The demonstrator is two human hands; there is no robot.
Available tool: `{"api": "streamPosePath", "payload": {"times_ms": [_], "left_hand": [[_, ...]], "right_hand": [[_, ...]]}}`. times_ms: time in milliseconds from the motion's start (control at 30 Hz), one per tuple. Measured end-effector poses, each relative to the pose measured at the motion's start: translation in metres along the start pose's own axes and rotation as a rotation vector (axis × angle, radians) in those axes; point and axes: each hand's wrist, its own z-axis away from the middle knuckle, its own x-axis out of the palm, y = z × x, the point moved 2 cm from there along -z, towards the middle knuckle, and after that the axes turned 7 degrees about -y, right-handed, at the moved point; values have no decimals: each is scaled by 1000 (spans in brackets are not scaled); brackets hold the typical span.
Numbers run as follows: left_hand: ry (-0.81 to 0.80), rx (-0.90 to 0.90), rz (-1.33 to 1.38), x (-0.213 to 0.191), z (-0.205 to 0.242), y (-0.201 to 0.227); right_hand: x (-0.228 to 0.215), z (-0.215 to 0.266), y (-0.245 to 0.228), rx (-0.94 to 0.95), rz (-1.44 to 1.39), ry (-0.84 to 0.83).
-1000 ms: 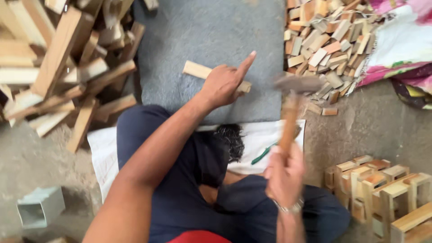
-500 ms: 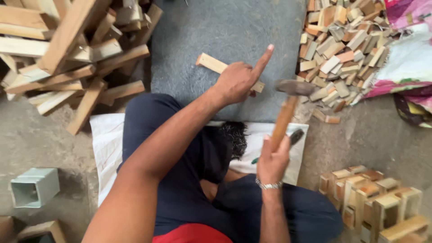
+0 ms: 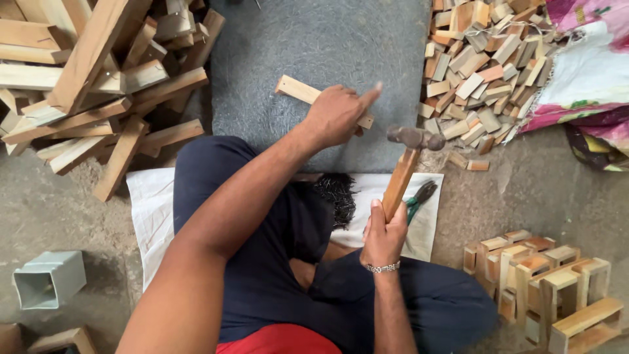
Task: The person assembles small wooden frames by joining two pieces of wood with nails. Using a hammer, the person drives nails into the wood to secure the joints. The finished frames are placed in a stack nearby.
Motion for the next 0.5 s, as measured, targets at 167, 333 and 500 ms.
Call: {"api": "streamPosePath", "payload": {"times_ms": [167, 333, 500], "left_hand": [[222, 113, -26, -16, 6, 8], [192, 177, -160, 4, 17, 5], [73, 51, -106, 10, 13, -11]], "right_hand": [[5, 2, 4, 253, -51, 12], [5, -11, 29, 218, -221, -6], [6, -25, 46, 158, -257, -41]]}}
